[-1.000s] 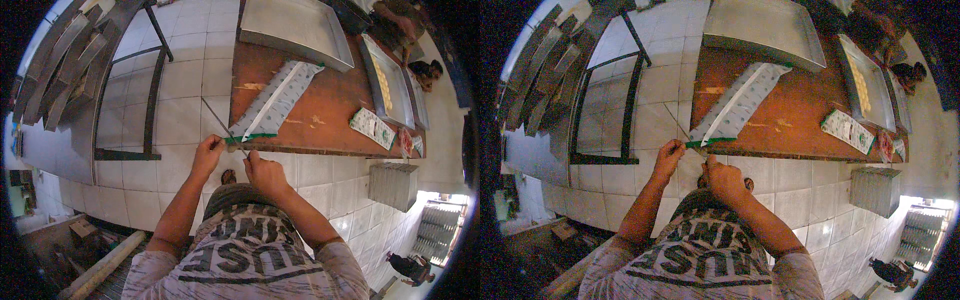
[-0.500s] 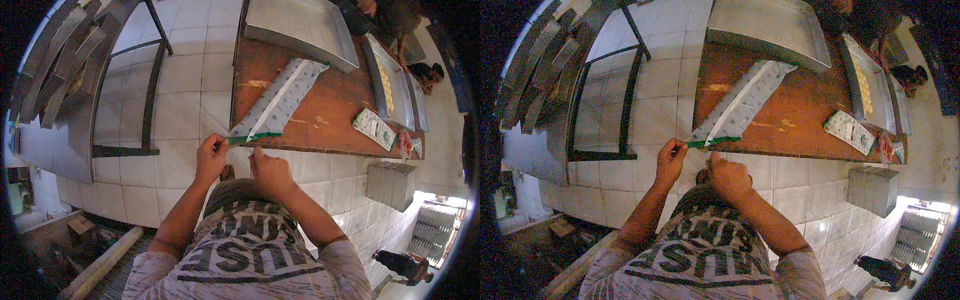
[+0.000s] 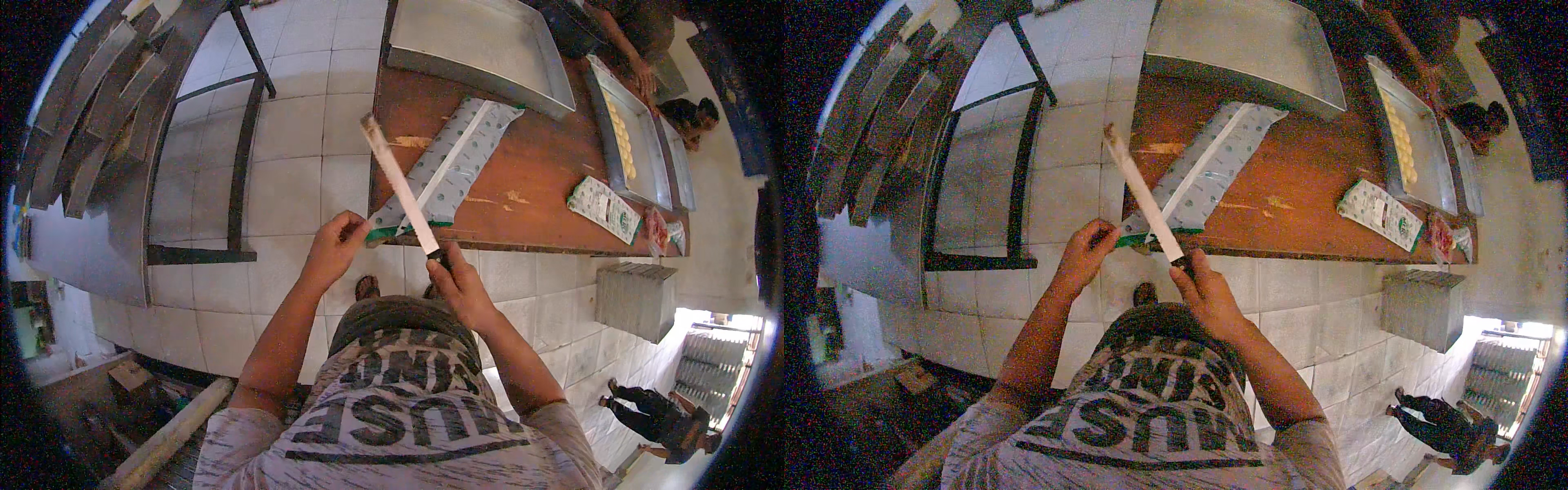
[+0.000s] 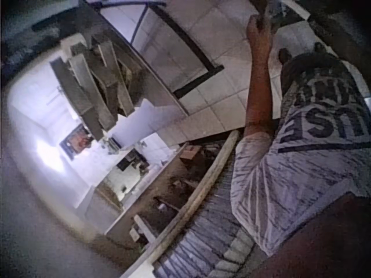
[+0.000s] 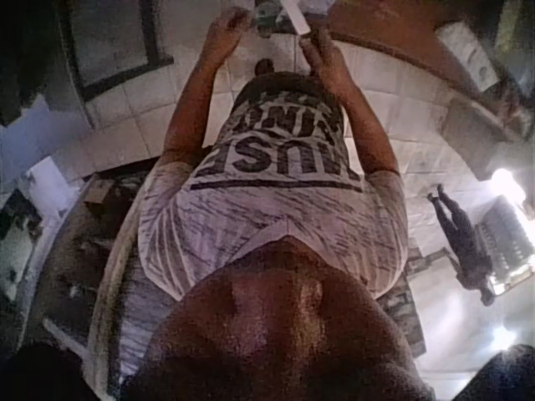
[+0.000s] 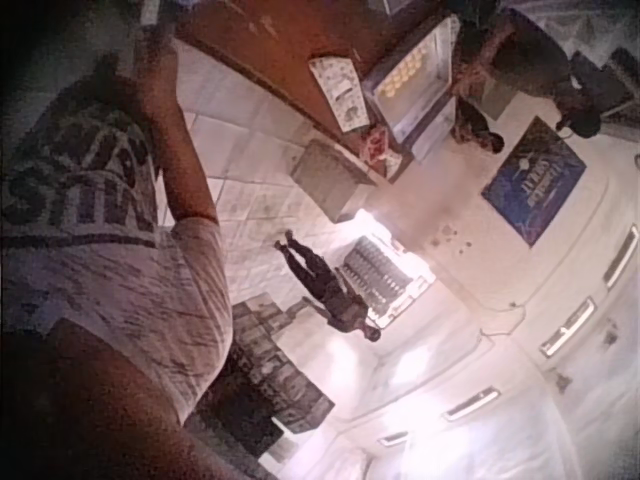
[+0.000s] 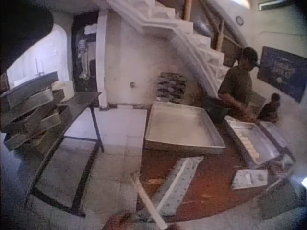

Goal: The person brushes oil or butter onto a baking tray using a brush, then shapes dough portions into balls and places them onto the tray.

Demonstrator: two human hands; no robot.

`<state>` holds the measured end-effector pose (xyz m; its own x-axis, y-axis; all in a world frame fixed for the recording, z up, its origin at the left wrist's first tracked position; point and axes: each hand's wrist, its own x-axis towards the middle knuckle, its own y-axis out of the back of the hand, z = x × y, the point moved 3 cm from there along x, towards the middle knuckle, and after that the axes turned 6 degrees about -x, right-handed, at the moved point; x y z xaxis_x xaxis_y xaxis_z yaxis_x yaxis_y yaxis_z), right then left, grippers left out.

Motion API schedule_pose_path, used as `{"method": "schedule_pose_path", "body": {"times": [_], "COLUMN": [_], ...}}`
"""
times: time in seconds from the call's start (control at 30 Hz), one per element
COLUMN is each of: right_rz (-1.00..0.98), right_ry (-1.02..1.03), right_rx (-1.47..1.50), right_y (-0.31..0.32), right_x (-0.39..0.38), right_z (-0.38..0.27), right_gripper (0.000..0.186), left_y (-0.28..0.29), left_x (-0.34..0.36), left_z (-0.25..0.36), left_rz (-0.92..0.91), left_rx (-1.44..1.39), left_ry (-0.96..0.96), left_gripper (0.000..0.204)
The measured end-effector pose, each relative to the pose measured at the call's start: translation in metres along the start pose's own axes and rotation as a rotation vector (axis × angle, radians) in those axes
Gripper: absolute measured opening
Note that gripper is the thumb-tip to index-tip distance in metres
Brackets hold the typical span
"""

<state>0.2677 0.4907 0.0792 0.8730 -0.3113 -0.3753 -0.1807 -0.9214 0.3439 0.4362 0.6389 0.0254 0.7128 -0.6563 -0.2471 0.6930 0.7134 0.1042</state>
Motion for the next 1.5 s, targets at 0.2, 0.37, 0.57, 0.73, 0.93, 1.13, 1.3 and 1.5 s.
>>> {"method": "schedule_pose_path", "body": {"times": [0.2,0.37,0.57,0.73,0.93,1.13,1.3,1.5], "right_rz": [-0.039,0.01,0.053,0.144,0.109,0.143,0.207,0.125], "right_ry": [0.176,0.177,0.219,0.228,0.277,0.163,0.109,0.031], "right_rx": [-0.147,-0.342,-0.445,-0.526,-0.521,-0.392,0.02,0.124], "right_y": [-0.023,-0.039,-0.042,-0.038,-0.034,-0.013,0.012,0.009], "right_x": [0.018,0.027,0.028,0.03,0.028,0.012,0.0,0.0], "right_z": [-0.003,0.005,0.006,0.016,0.017,0.014,0.021,0.01], "right_gripper": [0.031,0.032,0.025,0.023,0.025,0.032,0.031,0.032], "left_y": [-0.003,-0.005,-0.015,-0.019,-0.015,-0.005,-0.008,-0.009], "left_x": [-0.006,-0.004,-0.01,-0.016,-0.014,-0.01,0.004,0.013], "left_z": [-0.003,-0.012,-0.014,-0.004,-0.006,-0.01,-0.013,0.004], "left_rz": [-0.095,-0.103,-0.01,0.052,0.035,0.014,-0.014,0.065], "left_rx": [-0.213,-0.349,-0.463,-0.358,-0.253,-0.33,-0.06,-0.017], "left_ry": [0.118,0.255,0.166,0.128,0.128,0.218,0.212,-0.083], "left_gripper": [0.025,0.027,0.025,0.027,0.03,0.027,0.031,0.022]}}
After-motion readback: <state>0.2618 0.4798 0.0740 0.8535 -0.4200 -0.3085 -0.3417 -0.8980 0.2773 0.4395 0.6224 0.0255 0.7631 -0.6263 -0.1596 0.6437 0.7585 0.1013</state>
